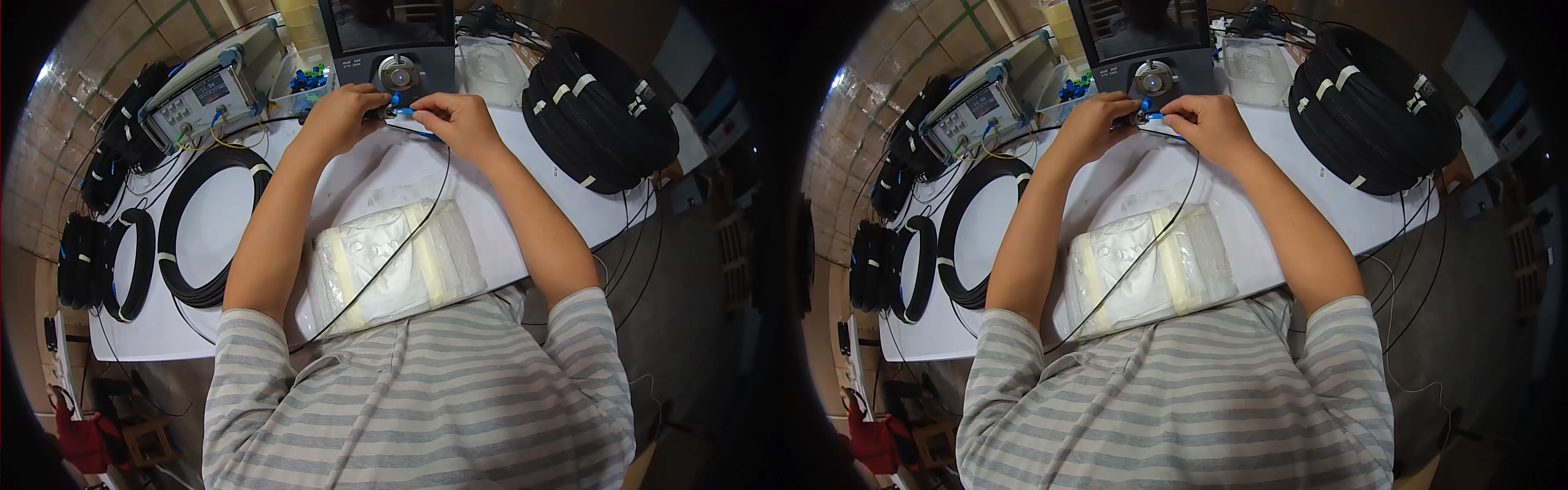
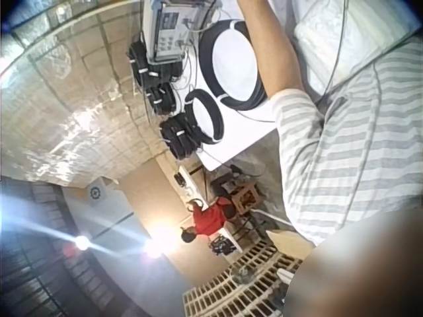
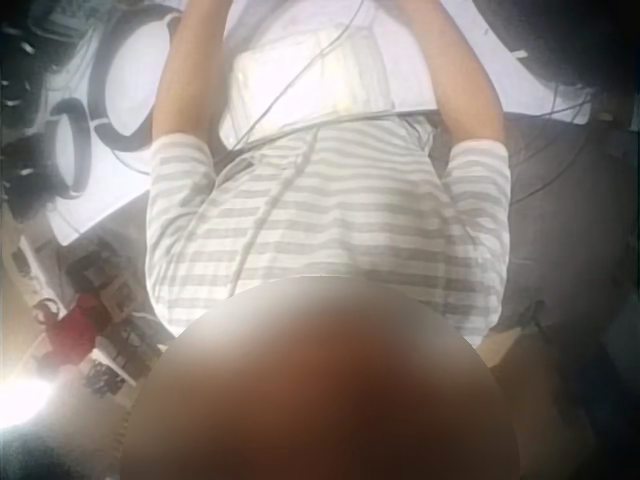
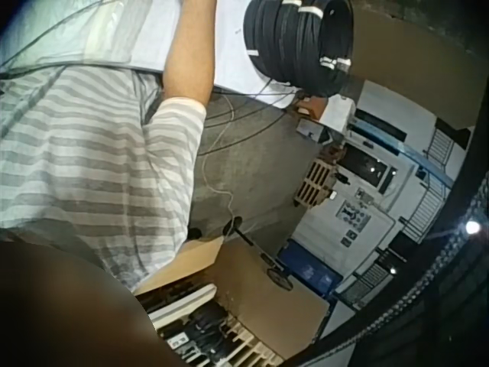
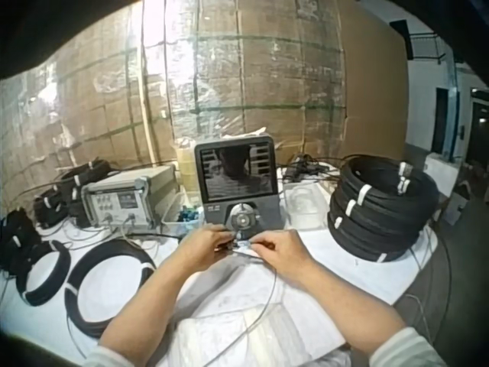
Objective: Inspecting the end of a fiber optic cable using a digital microscope and cleaning it using a specialized cleaning pen.
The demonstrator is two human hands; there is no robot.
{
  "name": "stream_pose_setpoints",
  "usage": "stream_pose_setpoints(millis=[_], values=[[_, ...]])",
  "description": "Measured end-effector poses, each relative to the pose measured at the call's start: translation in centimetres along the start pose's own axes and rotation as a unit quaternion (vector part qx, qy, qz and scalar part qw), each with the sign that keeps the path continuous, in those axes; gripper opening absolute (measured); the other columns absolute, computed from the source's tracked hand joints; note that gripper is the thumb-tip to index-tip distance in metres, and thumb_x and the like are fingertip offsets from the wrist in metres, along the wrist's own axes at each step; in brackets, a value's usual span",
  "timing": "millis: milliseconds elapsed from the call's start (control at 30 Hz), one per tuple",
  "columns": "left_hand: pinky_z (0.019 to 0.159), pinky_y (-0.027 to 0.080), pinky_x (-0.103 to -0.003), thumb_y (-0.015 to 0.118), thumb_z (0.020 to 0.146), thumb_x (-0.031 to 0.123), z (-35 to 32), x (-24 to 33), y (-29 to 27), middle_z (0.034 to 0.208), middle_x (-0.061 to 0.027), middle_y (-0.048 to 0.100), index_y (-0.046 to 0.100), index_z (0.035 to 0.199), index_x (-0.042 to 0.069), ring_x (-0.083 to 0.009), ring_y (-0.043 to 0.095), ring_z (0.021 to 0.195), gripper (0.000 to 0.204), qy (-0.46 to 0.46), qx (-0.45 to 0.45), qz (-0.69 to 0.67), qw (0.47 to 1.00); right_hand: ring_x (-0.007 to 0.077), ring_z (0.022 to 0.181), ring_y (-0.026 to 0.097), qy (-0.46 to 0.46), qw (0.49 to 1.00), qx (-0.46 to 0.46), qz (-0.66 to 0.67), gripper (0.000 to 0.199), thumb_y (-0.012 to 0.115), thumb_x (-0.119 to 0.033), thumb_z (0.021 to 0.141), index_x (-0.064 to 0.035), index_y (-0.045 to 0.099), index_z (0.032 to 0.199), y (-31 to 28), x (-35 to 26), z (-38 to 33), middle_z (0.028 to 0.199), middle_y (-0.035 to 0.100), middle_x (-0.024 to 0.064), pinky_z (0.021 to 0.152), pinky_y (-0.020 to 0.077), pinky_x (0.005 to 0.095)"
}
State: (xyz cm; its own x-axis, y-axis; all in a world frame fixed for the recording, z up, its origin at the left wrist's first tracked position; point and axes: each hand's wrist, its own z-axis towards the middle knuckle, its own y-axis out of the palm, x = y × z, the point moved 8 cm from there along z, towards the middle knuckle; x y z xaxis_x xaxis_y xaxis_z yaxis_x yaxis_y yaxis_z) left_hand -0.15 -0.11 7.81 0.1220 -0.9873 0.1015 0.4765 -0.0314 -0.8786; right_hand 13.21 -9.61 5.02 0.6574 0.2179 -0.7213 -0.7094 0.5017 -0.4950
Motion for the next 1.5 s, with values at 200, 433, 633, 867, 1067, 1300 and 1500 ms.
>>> stream_pose_setpoints(millis=[200,433,633,867,1067,1300,1500], values=[[0.08,0.055,-0.038,0.078,0.078,0.013,0.1,0.4,0.3,0.105,-0.0077,0.069,0.07,0.117,0.007,-0.0303,0.066,0.095,0.04,-0.012,-0.011,0.012,1.0,0.0081,0.074,0.067,0.003,1.0,-0.004,-0.003,0.019,0.071,-0.011,0.089,-0.0011,0.074,0.105,0.0,-0.1,-0.1,0.083,0.074,0.0049,0.069,0.0533,0.024],[0.077,0.054,-0.04,0.077,0.076,0.015,0.1,1.3,0.6,0.101,-0.0015,0.069,0.072,0.111,0.013,-0.0274,0.064,0.09,0.036,0.038,0.012,0.085,0.996,0.0081,0.071,0.066,0.08,0.993,-0.033,0.078,0.017,0.07,-0.009,0.09,0.0016,0.073,0.103,0.9,0.9,0.0,0.082,0.073,0.0054,0.065,0.0531,0.0228],[0.078,0.052,-0.04,0.076,0.077,0.018,0.0,1.6,0.4,0.1,-0.0016,0.069,0.072,0.109,0.012,-0.0257,0.064,0.092,0.033,0.03,0.017,0.07,0.997,0.0093,0.069,0.066,0.115,0.977,-0.043,0.172,0.015,0.068,-0.006,0.091,0.0054,0.069,0.101,1.6,1.7,0.0,0.083,0.072,0.0072,0.064,0.0543,0.0225],[0.082,0.048,-0.039,0.075,0.077,0.018,0.0,2.4,-0.4,0.104,0.0,0.068,0.072,0.109,0.014,-0.0233,0.062,0.097,0.033,0.048,0.046,0.074,0.995,0.011,0.07,0.067,0.183,0.957,-0.097,0.205,0.02,0.066,-0.021,0.096,-0.0009,0.068,0.096,1.4,1.7,0.0,0.083,0.071,0.007,0.062,0.056,0.0243],[0.082,0.047,-0.038,0.074,0.077,0.017,0.6,6.5,-1.3,0.102,0.0,0.067,0.073,0.11,0.016,-0.0232,0.061,0.099,0.033,0.103,-0.009,0.056,0.993,0.0121,0.066,0.063,0.26,0.908,-0.053,0.326,0.05,0.056,-0.052,0.097,-0.0026,0.066,0.1,-1.3,5.0,0.0,0.082,0.067,0.0047,0.058,0.0549,0.0267],[0.088,0.046,-0.037,0.071,0.078,0.013,0.7,11.0,-2.3,0.107,-0.0008,0.065,0.075,0.105,0.021,-0.0232,0.059,0.104,0.029,0.19,0.064,0.046,0.979,0.0104,0.079,0.066,0.259,0.862,-0.138,0.413,0.046,0.059,-0.048,0.098,-0.0044,0.065,0.112,1.5,2.7,-0.8,0.091,0.067,0.0011,0.059,0.0546,0.0263],[0.101,0.043,-0.04,0.067,0.078,0.013,0.8,11.7,-1.4,0.116,-0.0036,0.063,0.075,0.104,0.024,-0.0258,0.055,0.118,0.029,0.217,0.112,0.036,0.969,0.0088,0.076,0.065,0.245,0.795,-0.141,0.537,0.033,0.059,-0.036,0.101,-0.0071,0.064,0.114,0.6,3.6,-0.6,0.091,0.066,0.0001,0.062,0.0557,0.0249]])
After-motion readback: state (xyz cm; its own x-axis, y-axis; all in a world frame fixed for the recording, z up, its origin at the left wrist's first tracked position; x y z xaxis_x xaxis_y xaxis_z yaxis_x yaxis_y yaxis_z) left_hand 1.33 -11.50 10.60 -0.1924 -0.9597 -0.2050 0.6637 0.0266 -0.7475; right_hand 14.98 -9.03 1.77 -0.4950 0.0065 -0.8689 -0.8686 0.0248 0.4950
